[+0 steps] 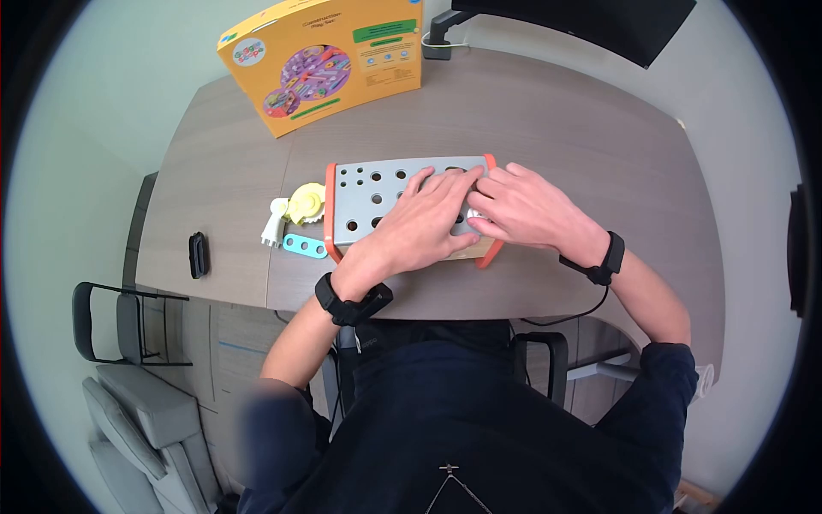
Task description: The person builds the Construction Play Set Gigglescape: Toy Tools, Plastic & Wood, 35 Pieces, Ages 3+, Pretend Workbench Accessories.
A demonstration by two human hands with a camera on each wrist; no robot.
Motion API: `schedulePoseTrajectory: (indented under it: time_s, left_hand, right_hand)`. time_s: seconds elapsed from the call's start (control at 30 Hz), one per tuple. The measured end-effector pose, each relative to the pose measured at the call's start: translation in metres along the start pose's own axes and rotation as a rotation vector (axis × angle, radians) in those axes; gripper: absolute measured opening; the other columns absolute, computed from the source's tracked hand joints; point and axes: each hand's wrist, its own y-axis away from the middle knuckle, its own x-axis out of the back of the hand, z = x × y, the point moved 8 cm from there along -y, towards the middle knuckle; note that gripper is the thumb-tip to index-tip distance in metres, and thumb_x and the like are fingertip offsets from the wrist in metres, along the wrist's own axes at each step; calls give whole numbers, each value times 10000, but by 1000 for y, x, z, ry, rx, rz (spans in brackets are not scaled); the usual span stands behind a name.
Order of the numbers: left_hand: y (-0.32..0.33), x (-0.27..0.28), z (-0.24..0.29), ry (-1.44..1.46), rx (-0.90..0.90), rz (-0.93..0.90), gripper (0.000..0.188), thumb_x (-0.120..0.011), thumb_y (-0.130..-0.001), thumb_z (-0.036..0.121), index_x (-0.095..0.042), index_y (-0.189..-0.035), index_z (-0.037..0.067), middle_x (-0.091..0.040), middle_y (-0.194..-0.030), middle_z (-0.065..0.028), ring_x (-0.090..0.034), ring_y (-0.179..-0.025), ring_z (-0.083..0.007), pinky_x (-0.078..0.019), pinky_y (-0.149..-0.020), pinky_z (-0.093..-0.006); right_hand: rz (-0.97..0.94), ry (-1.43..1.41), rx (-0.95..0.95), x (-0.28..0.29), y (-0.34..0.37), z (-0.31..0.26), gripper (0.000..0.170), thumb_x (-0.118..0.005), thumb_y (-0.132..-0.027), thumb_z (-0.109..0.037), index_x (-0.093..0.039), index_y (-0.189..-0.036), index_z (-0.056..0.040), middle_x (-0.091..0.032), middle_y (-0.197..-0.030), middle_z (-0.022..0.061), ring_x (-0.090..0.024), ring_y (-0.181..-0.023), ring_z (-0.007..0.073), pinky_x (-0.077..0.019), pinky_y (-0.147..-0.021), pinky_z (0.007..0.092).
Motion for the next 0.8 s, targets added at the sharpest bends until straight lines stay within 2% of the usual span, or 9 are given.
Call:
schedulePoseTrajectory:
  time_s: [0.3,0.6,0.7,0.8]
  left_hand:
    - [-3,1,4,-72,-3,37,776,-802,-938,312,-471,-1585,39,-569,-1552,-203,-488,-1506,-352,-275,-1328,-554]
    - [-3,-1,7,-96,24,73,754,-812,-937,319,-498,-1565,46,-579,-1550,-186,-490,-1511,-347,-299,-1322,-556]
    - [-4,1,9,-70,5,92,729,-822,-938,280,-512,-1559,55,-587,-1546,-180,-482,-1523,-355,-299,-1322,-548]
    - [1,16,11,136,-45,114,650,-792,-969,197,-529,-1550,68,-593,-1547,-166,-467,-1541,-360,-315,-1315,-530]
  right_hand:
    - [55,-48,-97,0,5,0,286,-669,-1059,-330,-661,-1022,-46,-715,-944,87,-693,-956,245,-529,-854,395]
    - [80,3,-164,1,9,-3,300,-677,-1059,-350,-683,-1026,-51,-707,-952,82,-691,-951,246,-519,-838,399]
    - [77,-19,-204,1,12,-2,295,-675,-1061,-353,-691,-1055,-58,-700,-951,83,-686,-935,252,-518,-845,407]
    - [37,-55,-277,-3,16,3,297,-677,-1057,-353,-688,-1092,-59,-687,-1020,91,-670,-973,262,-510,-863,418]
